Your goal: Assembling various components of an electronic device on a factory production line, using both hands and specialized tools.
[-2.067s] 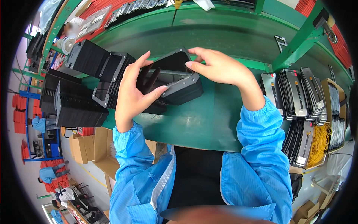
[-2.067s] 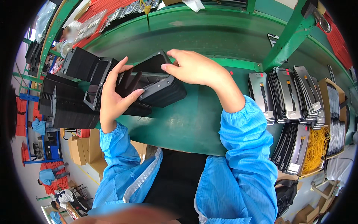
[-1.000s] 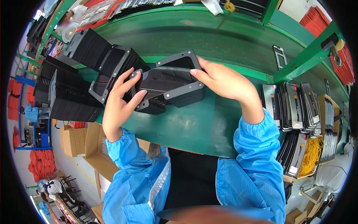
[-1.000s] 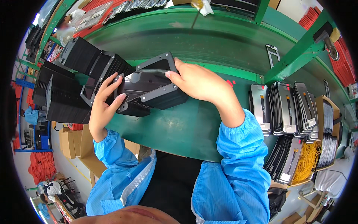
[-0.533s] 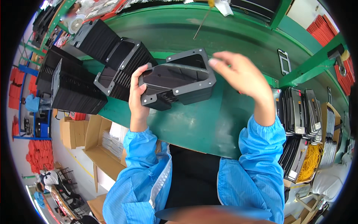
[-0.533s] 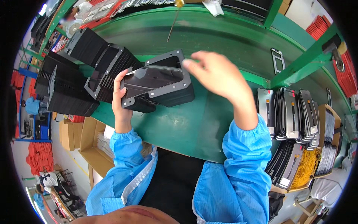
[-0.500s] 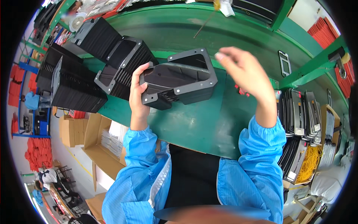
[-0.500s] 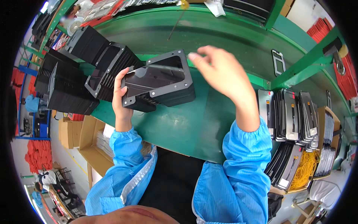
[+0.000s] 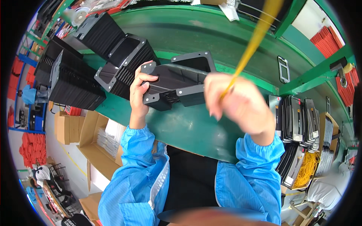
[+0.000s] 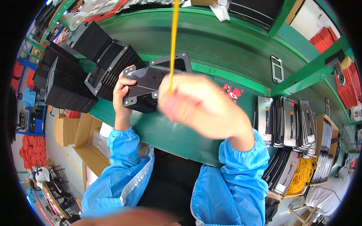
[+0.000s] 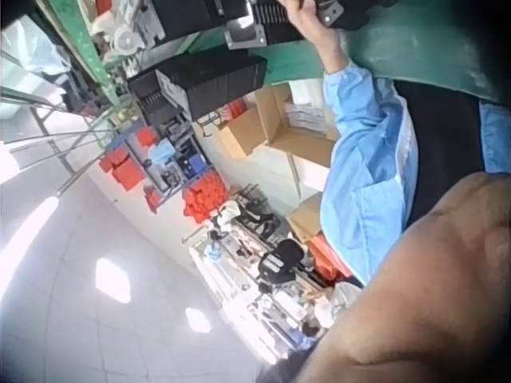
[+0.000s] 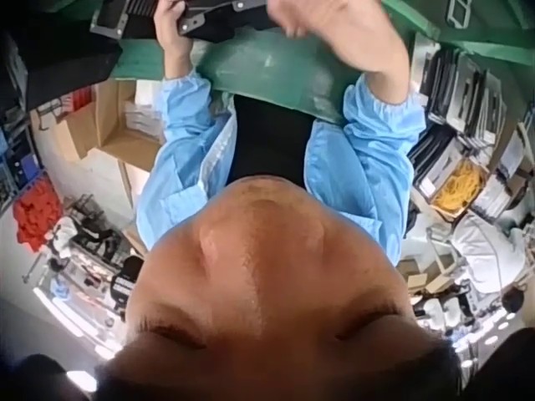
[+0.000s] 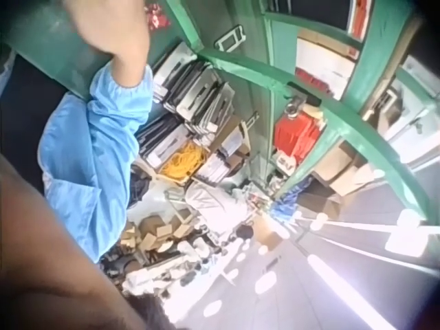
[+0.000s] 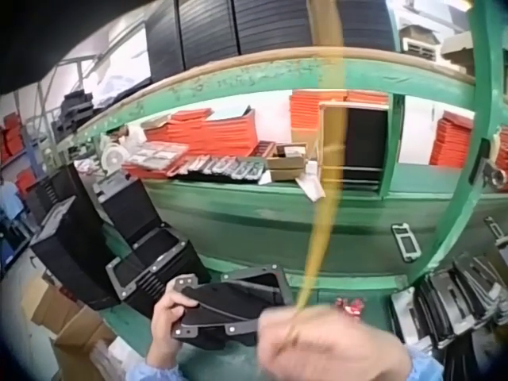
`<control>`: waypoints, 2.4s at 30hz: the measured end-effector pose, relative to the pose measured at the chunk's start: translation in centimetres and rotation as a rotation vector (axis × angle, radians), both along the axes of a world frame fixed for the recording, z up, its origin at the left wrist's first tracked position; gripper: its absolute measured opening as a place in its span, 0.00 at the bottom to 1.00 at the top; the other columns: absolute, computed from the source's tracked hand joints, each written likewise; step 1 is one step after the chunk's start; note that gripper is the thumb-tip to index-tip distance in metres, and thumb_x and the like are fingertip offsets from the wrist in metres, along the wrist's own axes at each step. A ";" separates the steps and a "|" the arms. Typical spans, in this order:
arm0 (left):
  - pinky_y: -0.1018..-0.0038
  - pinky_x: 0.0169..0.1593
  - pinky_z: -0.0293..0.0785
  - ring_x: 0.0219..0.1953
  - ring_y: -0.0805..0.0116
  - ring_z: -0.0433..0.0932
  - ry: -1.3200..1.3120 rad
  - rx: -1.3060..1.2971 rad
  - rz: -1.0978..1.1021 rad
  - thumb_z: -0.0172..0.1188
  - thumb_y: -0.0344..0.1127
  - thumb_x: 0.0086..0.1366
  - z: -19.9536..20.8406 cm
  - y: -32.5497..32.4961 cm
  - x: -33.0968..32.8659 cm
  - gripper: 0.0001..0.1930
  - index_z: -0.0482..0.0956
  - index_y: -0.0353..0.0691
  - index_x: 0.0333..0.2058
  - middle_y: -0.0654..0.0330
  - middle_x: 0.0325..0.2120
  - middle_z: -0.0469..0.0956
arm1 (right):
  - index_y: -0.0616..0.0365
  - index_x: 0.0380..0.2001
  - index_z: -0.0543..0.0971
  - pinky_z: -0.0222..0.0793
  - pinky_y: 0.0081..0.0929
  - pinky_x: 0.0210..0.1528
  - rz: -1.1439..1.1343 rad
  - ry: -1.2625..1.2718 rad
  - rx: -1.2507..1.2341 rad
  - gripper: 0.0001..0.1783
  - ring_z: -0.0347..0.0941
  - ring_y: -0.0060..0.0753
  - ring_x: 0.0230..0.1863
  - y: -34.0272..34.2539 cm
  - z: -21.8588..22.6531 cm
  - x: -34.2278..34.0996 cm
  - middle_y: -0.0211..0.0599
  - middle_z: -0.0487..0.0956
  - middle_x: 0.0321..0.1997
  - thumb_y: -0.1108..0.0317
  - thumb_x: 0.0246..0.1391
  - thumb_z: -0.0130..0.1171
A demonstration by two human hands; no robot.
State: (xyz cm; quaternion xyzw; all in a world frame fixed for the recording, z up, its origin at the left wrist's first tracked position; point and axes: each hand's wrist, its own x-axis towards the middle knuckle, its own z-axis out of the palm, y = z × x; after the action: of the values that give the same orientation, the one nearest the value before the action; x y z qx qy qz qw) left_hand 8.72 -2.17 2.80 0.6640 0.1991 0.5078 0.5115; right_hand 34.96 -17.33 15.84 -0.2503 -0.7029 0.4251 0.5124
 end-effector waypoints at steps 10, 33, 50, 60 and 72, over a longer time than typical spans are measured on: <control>0.55 0.70 0.60 0.70 0.49 0.62 0.100 0.198 -0.145 0.79 0.57 0.41 -0.1 1.2 -1.0 0.38 0.82 0.43 0.50 0.43 0.66 0.63 | 0.61 0.27 0.76 0.70 0.44 0.38 -0.029 -0.571 0.142 0.15 0.73 0.51 0.34 1.3 -5.4 -7.6 0.44 0.71 0.31 0.62 0.66 0.57; 0.61 0.67 0.67 0.63 0.52 0.72 0.697 0.805 0.714 0.77 0.40 0.45 10.4 -2.8 -5.4 0.35 0.83 0.44 0.57 0.47 0.61 0.66 | 0.62 0.26 0.73 0.66 0.44 0.30 -0.454 -0.617 0.074 0.15 0.71 0.55 0.27 0.4 0.0 -1.7 0.45 0.71 0.25 0.66 0.66 0.57; 0.60 0.68 0.66 0.65 0.53 0.68 0.486 0.524 0.790 0.72 0.35 0.58 2.7 3.5 -8.7 0.32 0.78 0.45 0.63 0.49 0.61 0.64 | 0.62 0.38 0.79 0.62 0.28 0.28 -0.852 -0.319 -0.017 0.14 0.65 0.25 0.25 -1.0 0.6 5.2 0.30 0.72 0.27 0.61 0.70 0.60; 0.61 0.69 0.66 0.69 0.55 0.65 0.319 0.385 0.727 0.72 0.35 0.61 2.6 3.8 -9.1 0.36 0.72 0.42 0.68 0.51 0.63 0.65 | 0.57 0.58 0.78 0.70 0.22 0.38 -1.035 -0.323 -0.095 0.24 0.74 0.20 0.35 -1.2 0.8 7.9 0.34 0.80 0.56 0.51 0.77 0.47; 0.56 0.77 0.48 0.77 0.54 0.54 0.156 0.454 0.765 0.68 0.44 0.66 -0.7 6.3 -8.5 0.45 0.56 0.39 0.76 0.51 0.76 0.55 | 0.54 0.56 0.80 0.75 0.37 0.44 -1.533 -0.644 0.047 0.21 0.81 0.41 0.42 3.8 -13.1 20.7 0.41 0.84 0.53 0.54 0.66 0.58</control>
State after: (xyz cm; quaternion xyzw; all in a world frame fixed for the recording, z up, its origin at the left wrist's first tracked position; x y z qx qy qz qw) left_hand 0.26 4.12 2.07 0.6743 0.3516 0.6396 0.1120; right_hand 55.69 -13.56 2.74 -0.7581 -0.4586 -0.1489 0.4390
